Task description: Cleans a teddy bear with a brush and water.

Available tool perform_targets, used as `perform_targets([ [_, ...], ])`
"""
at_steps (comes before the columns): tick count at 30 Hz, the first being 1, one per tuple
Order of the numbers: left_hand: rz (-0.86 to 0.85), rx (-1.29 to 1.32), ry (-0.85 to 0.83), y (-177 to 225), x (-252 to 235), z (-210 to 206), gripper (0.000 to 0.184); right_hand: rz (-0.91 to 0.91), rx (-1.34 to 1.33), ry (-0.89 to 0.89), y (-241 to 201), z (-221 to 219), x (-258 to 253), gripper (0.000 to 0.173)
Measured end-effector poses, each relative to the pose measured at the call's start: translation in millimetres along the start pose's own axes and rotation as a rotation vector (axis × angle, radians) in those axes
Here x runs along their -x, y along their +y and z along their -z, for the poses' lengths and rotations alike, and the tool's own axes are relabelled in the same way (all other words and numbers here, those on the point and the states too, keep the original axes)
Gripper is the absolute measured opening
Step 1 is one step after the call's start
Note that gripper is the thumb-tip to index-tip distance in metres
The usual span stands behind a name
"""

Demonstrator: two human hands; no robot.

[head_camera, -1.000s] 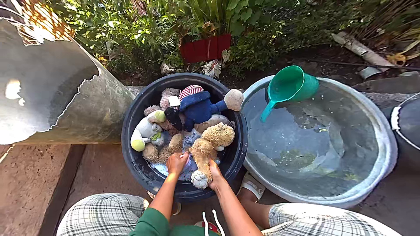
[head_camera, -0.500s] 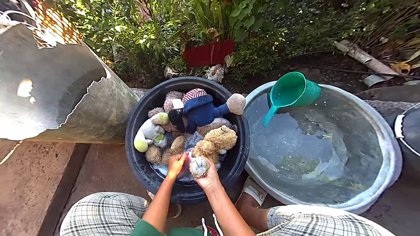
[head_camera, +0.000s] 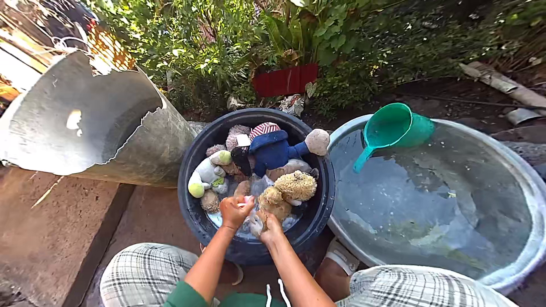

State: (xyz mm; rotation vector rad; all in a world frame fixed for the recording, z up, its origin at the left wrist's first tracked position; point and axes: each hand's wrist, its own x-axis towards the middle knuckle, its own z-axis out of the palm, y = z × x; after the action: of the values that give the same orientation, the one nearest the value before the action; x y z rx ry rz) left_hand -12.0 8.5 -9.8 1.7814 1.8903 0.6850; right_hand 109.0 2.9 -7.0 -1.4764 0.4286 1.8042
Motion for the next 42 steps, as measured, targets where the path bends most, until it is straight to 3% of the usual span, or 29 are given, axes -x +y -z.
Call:
perform_targets([
  [2, -0.283, 0.324, 0.12, 33.8, 18.1, 0.6, 0.048, 0.046, 0.054, -0.036, 1.6, 5.0, 4.1, 0.018],
  [4, -0.411, 0.408, 0.047, 36.8, 32.6, -12.1, 0.051, 0.153, 0.259, -0.154, -10.6, 10.4, 16.8, 0.019],
  [6, -0.251, 0.117, -0.1, 0.6, 37.2, -20.2, 0.053, 0.069, 0.206, -0.078, -12.6, 6.4, 25.1, 0.018],
  [8, 0.095, -0.06, -0.303, -22.6, 23.1, -7.3, 0.055, -0.024, 0.039, -0.098, -1.8, 9.6, 2.5, 0.019],
  [9, 0.101, -0.068, -0.264, -22.5, 19.4, -2.2, 0.054, -0.009, -0.008, -0.13, 7.3, 13.6, -13.9, 0.021],
  [11, -0.208, 0.106, -0.023, 1.7, 20.2, -1.7, 0.052, 0.053, -0.021, -0.191, 12.3, 18.7, -13.1, 0.022],
  [13, -0.446, 0.336, 0.033, 32.7, 28.1, -7.2, 0.051, 0.062, 0.097, -0.187, 1.2, 20.1, 10.5, 0.027],
  [14, -0.463, 0.333, 0.012, 33.3, 33.1, -14.8, 0.05, 0.043, 0.178, -0.187, -11.2, 19.0, 25.3, 0.029],
  [15, -0.4, 0.215, -0.031, 20.4, 38.7, -21.0, 0.05, 0.165, 0.21, -0.376, -6.4, 36.5, 13.9, 0.031],
  [18, 0.138, -0.117, -0.318, -21.6, 23.3, -10.6, 0.054, 0.002, -0.012, -0.116, -8.3, 13.4, 8.8, 0.017],
  [19, 0.163, -0.14, -0.282, -21.7, 20.2, -7.4, 0.055, -0.011, -0.051, -0.137, -2.5, 14.8, -6.4, 0.02],
  [22, -0.232, 0.122, 0.047, 16.5, 28.0, -11.4, 0.049, 0.039, -0.114, -0.238, 14.2, 26.1, -28.3, 0.021],
  [24, -0.371, 0.23, 0.057, 31.0, 33.8, -25.8, 0.049, 0.161, -0.015, -0.206, 9.7, 26.2, -17.9, 0.018],
  [25, -0.3, 0.163, -0.012, 20.7, 38.3, -32.1, 0.05, 0.164, 0.042, -0.144, 7.4, 26.7, -16.8, 0.016],
  [27, 0.106, 0.003, -0.281, -14.4, 28.1, -31.5, 0.053, 0.111, 0.091, -0.111, 1.3, 29.8, -27.3, 0.023],
  [29, 0.427, -0.195, -0.529, -36.2, 10.1, -26.3, 0.061, 0.056, 0.076, -0.238, -13.0, 31.0, -16.3, 0.035],
  [30, 0.484, -0.266, -0.61, -39.9, 8.8, -26.6, 0.062, 0.027, 0.003, -0.312, -17.4, 34.3, -12.5, 0.041],
  [32, 0.46, -0.325, -0.729, -35.2, 12.0, -34.1, 0.057, -0.036, -0.202, -0.449, -21.7, 45.4, -17.0, 0.047],
  [35, 0.3, -0.356, -0.903, -36.5, 20.7, -65.6, 0.053, -0.023, -0.392, -0.54, -13.9, 51.2, -29.0, 0.039],
  [38, 0.177, -0.299, -1.053, -55.5, 25.3, -94.8, 0.045, -0.025, -0.404, -0.508, -6.2, 55.5, -31.8, 0.035],
  [40, 0.212, -0.337, -1.11, -18.3, 22.1, -65.3, 0.044, -0.039, -0.327, -0.509, -3.8, 60.0, -31.1, 0.036],
  [42, 0.449, -0.326, -1.138, 54.2, 0.6, -16.5, 0.044, -0.021, -0.149, -0.525, -5.7, 61.3, -27.1, 0.031],
])
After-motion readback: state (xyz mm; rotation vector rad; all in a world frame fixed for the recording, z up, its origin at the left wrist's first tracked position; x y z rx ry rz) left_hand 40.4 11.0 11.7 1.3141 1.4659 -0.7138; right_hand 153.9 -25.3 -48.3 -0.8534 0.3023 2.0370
